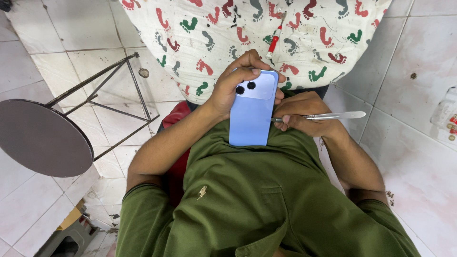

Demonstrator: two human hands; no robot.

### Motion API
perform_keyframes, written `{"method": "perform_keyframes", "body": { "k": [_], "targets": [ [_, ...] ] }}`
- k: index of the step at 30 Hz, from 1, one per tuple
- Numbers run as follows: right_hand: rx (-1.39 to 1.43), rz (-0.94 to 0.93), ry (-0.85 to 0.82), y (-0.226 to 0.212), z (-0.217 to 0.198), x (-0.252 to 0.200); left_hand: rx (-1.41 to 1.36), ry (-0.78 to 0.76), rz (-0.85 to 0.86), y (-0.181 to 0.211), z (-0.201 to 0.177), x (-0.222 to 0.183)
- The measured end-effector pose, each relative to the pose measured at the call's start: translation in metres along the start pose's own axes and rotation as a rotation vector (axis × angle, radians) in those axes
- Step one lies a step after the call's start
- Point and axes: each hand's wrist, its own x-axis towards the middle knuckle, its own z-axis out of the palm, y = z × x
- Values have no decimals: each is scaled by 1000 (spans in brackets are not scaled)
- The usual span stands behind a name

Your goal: The person uses a metal prying tool to carefully pry open the back cover of a light blue smartphone. After removing the cover, the internal components are exposed.

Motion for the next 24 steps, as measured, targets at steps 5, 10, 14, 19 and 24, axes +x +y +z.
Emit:
{"method": "perform_keyframes", "body": {
  "k": [5,10,14,19,24],
  "targets": [
    [-6,2,-8,-2,0,0,0,5,-11,0,0,-1],
    [40,6,-28,-1,1,1,4,22,-8,1,-1,-3],
    [45,21,-49,2,0,0,11,27,-4,1,-3,-4],
    [53,29,-55,4,0,-1,1,8,5,-1,-5,-4],
    [77,50,-42,2,1,1,-2,26,-3,0,-5,-4]
  ]
}}
